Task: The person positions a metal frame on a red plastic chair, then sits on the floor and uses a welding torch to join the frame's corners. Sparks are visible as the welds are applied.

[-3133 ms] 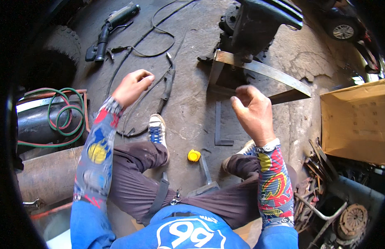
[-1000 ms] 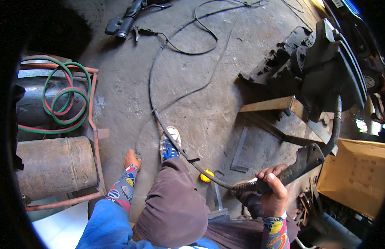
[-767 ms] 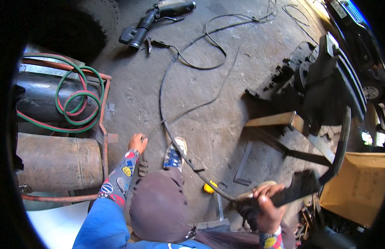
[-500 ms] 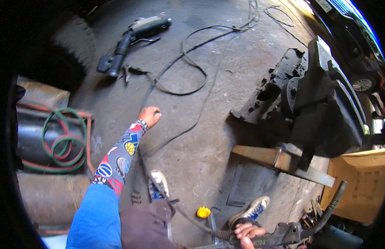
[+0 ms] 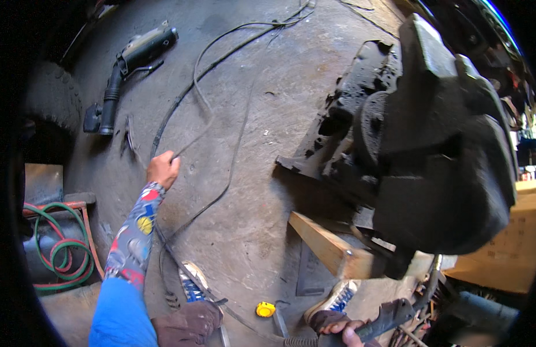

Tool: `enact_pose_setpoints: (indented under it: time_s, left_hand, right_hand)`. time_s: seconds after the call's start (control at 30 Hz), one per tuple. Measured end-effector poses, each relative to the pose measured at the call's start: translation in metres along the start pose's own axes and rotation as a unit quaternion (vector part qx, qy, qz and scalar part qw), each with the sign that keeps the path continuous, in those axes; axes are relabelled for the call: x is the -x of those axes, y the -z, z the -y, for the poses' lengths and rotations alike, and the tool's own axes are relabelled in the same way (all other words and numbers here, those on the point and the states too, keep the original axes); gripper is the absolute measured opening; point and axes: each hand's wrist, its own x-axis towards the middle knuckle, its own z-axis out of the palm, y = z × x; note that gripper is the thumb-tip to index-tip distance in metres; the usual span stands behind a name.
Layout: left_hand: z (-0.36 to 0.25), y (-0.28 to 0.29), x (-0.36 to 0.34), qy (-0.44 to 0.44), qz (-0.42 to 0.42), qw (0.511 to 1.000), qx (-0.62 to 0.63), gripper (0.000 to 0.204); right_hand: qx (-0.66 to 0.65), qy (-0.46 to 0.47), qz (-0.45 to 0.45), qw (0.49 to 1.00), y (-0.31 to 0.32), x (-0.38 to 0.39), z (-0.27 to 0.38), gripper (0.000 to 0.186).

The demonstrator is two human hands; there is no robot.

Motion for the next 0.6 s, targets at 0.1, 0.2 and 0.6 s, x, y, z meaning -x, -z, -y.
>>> enact_pose_setpoints:
  time_s: [0.1, 0.2, 0.6]
  left_hand:
    - [-0.025, 0.089, 0.013, -0.018, -0.125, 0.989, 0.075, 0.041]
    - [-0.053, 0.186, 0.02, 0.022, -0.203, 0.937, 0.282, 0.042]
    - [-0.003, 0.137, 0.156, 0.336, 0.05, 0.684, 0.646, 0.031]
  right_hand:
    - [-0.029, -0.025, -0.017, 0.999, 0.01, 0.005, 0.01, 0.007]
    - [-0.035, -0.031, -0.018, 0.999, 0.023, 0.01, 0.01, 0.016]
    - [-0.103, -0.052, 0.177, 0.977, 0.06, 0.08, 0.03, 0.013]
